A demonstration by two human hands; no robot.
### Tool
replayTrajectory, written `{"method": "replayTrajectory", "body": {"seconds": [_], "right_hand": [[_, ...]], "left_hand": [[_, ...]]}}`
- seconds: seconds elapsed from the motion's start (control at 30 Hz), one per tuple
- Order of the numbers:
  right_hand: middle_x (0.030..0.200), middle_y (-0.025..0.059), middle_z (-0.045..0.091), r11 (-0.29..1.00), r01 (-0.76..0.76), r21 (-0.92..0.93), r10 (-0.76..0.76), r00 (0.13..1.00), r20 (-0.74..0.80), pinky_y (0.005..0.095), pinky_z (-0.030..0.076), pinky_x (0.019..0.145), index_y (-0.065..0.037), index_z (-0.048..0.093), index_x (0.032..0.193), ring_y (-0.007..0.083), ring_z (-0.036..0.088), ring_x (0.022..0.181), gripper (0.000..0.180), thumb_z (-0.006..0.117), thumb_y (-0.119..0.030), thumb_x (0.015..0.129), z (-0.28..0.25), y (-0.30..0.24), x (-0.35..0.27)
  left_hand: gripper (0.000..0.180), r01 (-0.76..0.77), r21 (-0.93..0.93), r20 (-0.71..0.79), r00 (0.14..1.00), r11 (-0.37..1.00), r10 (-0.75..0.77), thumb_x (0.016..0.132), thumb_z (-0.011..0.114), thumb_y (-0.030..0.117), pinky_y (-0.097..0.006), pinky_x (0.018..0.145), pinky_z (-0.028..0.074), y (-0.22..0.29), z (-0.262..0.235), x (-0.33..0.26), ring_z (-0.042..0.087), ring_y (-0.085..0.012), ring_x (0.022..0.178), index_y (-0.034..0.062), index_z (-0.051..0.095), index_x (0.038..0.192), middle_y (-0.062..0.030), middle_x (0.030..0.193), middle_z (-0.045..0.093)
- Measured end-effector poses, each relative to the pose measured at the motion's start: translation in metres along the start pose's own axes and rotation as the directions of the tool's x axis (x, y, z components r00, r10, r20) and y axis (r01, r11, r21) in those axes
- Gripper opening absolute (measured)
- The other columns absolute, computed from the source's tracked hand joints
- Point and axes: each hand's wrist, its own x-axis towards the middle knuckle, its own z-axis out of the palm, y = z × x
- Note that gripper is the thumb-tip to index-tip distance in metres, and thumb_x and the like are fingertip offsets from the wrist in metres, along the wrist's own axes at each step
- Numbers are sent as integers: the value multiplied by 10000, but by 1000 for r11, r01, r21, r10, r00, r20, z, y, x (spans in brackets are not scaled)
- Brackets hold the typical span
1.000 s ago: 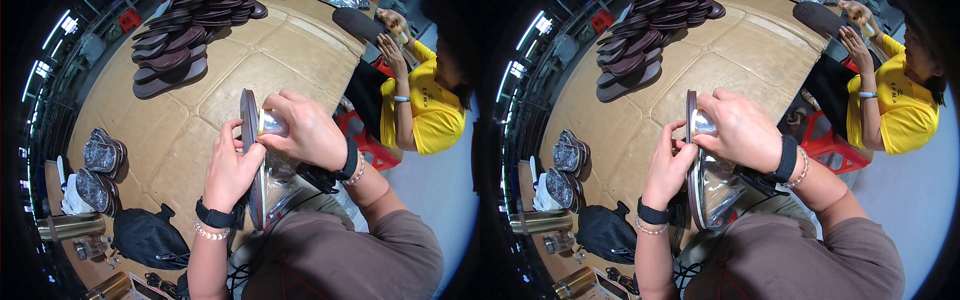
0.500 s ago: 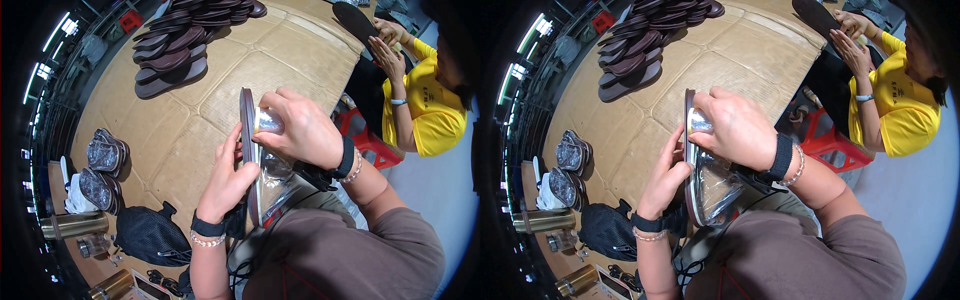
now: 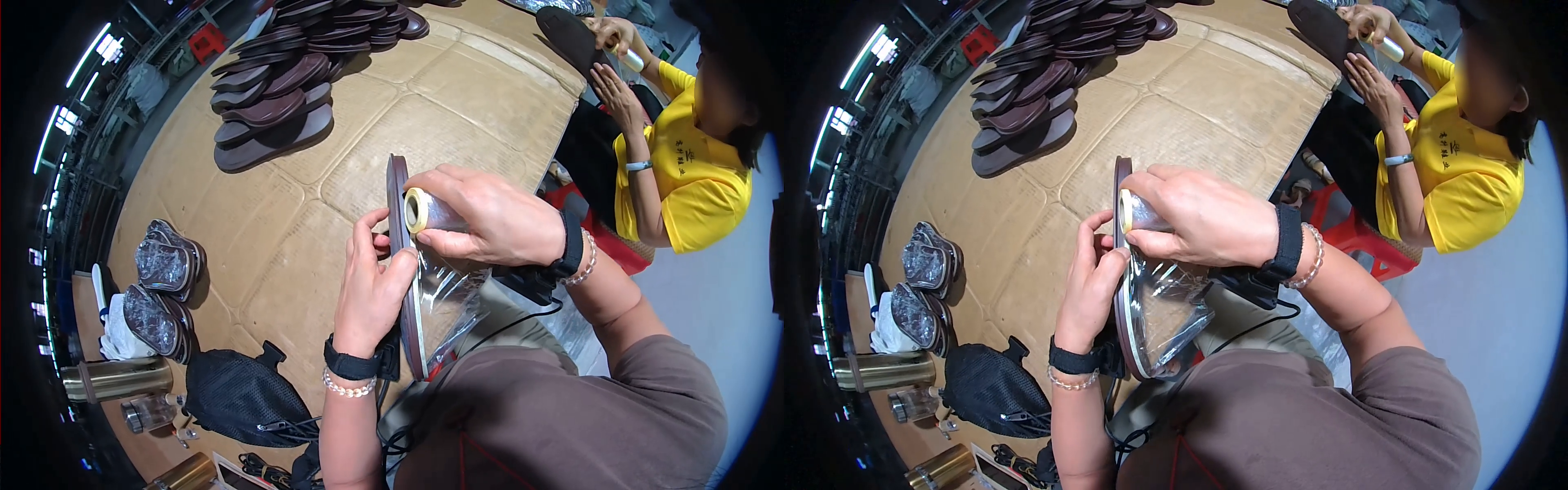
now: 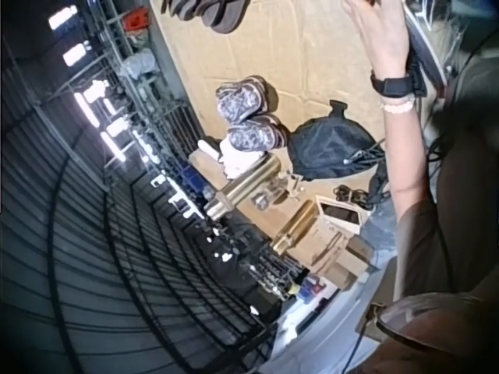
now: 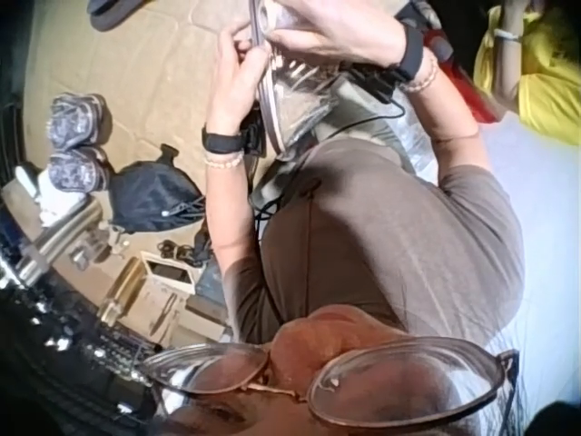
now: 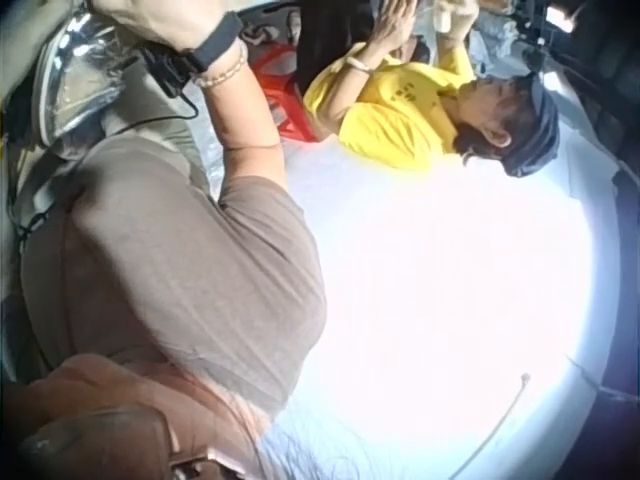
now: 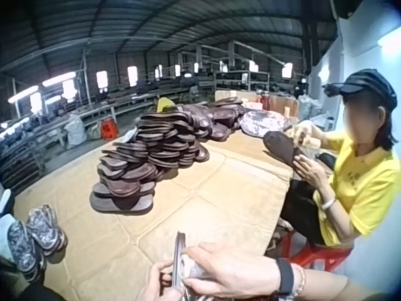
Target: The recorder is applying protective film to the bottom of a shoe sole.
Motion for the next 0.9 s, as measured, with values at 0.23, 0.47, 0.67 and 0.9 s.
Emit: {"method": "replayTrajectory", "body": {"seconds": [0.23, 0.47, 0.67, 0.9], "right_hand": [[918, 202, 725, 981, -192, 38, 195, 970, -145, 412, 574, 743, 9, 731, 1103, 371, 716, 829, 447, 883, -271, 789, -1, -5, 2], [867, 172, 691, 964, -236, -126, 190, 936, -297, 466, 565, 742, -18, 732, 1024, 390, 695, 836, 369, 862, -249, 766, 6, -26, -1], [884, 160, 683, 953, -226, -202, 155, 936, -315, 463, 568, 758, -31, 729, 1028, 376, 696, 878, 348, 840, -250, 781, 7, -27, 0], [877, 150, 667, 940, -242, -242, 166, 941, -295, 463, 565, 752, -38, 708, 1019, 368, 688, 871, 335, 828, -254, 794, 7, -29, 1]], "left_hand": [[668, -8, 103, -34, 999, 995, 12, 892, 675, 292, -451, 1033, 498, 2, 3, -2, 608, -337, 1151, 36, 469, 1474, -239, 1260, 562], [720, 0, 165, -53, 999, 986, 8, 875, 689, 348, -477, 1015, 509, 6, 5, -7, 609, -367, 1179, 60, 457, 1493, -237, 1277, 561], [730, -3, 179, -52, 999, 984, 12, 878, 696, 362, -485, 1005, 512, 6, 7, -6, 605, -372, 1183, 63, 451, 1498, -240, 1282, 559], [722, -11, 201, -60, 998, 980, 24, 884, 695, 357, -484, 1006, 512, 9, 7, -6, 603, -379, 1181, 64, 450, 1496, -241, 1266, 568]]}}
